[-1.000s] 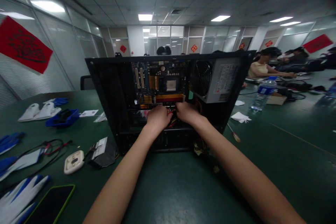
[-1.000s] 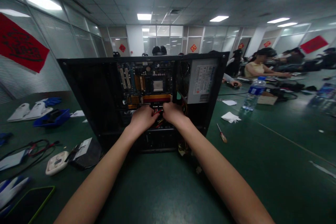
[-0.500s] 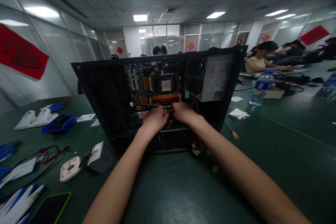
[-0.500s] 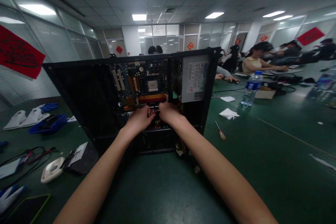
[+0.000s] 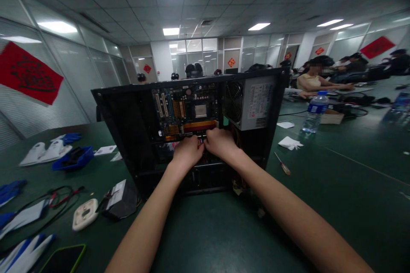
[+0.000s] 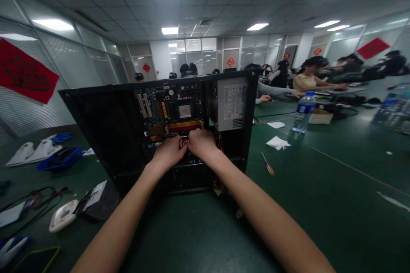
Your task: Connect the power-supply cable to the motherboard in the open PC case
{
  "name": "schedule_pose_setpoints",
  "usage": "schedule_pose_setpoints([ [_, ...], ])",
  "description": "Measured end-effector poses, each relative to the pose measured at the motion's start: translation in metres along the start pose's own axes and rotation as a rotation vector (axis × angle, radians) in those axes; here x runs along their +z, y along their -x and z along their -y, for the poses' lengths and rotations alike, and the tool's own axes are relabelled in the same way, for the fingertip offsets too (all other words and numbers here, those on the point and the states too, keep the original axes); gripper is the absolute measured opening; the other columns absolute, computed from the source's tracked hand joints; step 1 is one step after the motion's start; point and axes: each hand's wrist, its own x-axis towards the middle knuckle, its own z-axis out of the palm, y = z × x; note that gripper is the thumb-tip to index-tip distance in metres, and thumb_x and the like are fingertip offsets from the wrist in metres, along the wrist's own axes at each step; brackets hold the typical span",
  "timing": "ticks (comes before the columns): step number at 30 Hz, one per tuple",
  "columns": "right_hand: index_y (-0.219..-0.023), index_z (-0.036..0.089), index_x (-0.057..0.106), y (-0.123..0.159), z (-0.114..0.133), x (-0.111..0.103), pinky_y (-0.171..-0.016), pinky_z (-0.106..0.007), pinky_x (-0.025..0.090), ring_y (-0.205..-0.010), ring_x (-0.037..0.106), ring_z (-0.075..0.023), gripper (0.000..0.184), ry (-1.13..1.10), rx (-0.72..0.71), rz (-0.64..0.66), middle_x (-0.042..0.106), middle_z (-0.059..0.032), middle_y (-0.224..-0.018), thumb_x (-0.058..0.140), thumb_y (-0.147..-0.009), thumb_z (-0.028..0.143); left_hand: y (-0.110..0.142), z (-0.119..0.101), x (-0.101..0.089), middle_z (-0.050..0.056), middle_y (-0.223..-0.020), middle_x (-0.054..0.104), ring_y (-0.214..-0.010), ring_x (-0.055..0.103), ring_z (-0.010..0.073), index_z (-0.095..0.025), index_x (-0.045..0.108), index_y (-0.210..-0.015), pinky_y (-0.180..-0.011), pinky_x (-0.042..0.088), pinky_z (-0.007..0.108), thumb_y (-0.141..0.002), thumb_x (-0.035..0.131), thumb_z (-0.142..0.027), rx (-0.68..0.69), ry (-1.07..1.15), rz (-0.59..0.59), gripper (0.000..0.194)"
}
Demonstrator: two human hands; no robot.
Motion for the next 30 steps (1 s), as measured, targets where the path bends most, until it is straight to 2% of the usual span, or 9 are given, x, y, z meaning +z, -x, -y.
schedule_pose_setpoints([
  [3, -0.101, 0.014, 0.073, 0.0015, 0.005, -0.0018, -0.073, -0.036, 0.052, -0.088, 0.073, -0.0315, 0.033, -0.034, -0.132, -0.055, 0.075, -0.0175, -0.096, 0.045, -0.096, 0.03, -0.0013, 0.0007, -0.0007, 0.014, -0.1, 0.075, -0.092, 0.072, 0.0294, -0.018, 0.069, -0.098, -0.072, 0.052, 0.034, -0.091, 0.046, -0.024, 0.039, 0.012, 0.019, 0.024],
  [7, -0.098, 0.016, 0.072, 0.002, 0.0053, -0.0034, -0.072, -0.031, 0.048, -0.087, 0.072, -0.0269, 0.029, -0.079, -0.25, -0.035, 0.075, -0.0136, -0.095, 0.046, -0.095, 0.028, -0.0035, 0.0031, -0.0022, 0.015, -0.097, 0.076, -0.092, 0.072, 0.0292, -0.017, 0.072, -0.095, -0.074, 0.053, 0.033, -0.085, 0.047, -0.014, 0.11, 0.029, 0.007, 0.027],
  [16, -0.096, 0.016, 0.071, 0.0026, 0.0039, -0.0041, -0.069, -0.029, 0.044, -0.087, 0.071, -0.0246, 0.028, -0.109, -0.244, -0.029, 0.075, -0.0124, -0.094, 0.046, -0.095, 0.028, -0.0086, 0.0065, -0.0023, 0.017, -0.097, 0.076, -0.094, 0.073, 0.0291, -0.013, 0.074, -0.1, -0.081, 0.054, 0.033, -0.081, 0.048, -0.007, 0.145, 0.039, 0.018, 0.033],
  [26, -0.096, 0.016, 0.069, 0.003, 0.0044, -0.0049, -0.069, -0.029, 0.044, -0.087, 0.071, -0.0246, 0.027, -0.107, -0.238, -0.026, 0.074, -0.0115, -0.094, 0.045, -0.096, 0.028, -0.0096, 0.006, -0.0039, 0.016, -0.097, 0.076, -0.095, 0.072, 0.0285, -0.014, 0.074, -0.098, -0.081, 0.052, 0.033, -0.084, 0.048, -0.008, 0.164, 0.059, 0.007, 0.03],
  [30, -0.1, 0.015, 0.067, 0.0039, 0.0061, -0.003, -0.072, -0.031, 0.047, -0.096, 0.068, -0.0257, 0.027, -0.063, -0.202, -0.091, 0.072, -0.0119, -0.102, 0.043, -0.098, 0.027, -0.0094, 0.0078, 0.0014, 0.014, -0.1, 0.075, -0.097, 0.071, 0.029, -0.017, 0.07, -0.095, -0.081, 0.051, 0.034, -0.083, 0.048, -0.009, 0.138, 0.061, -0.014, 0.026],
])
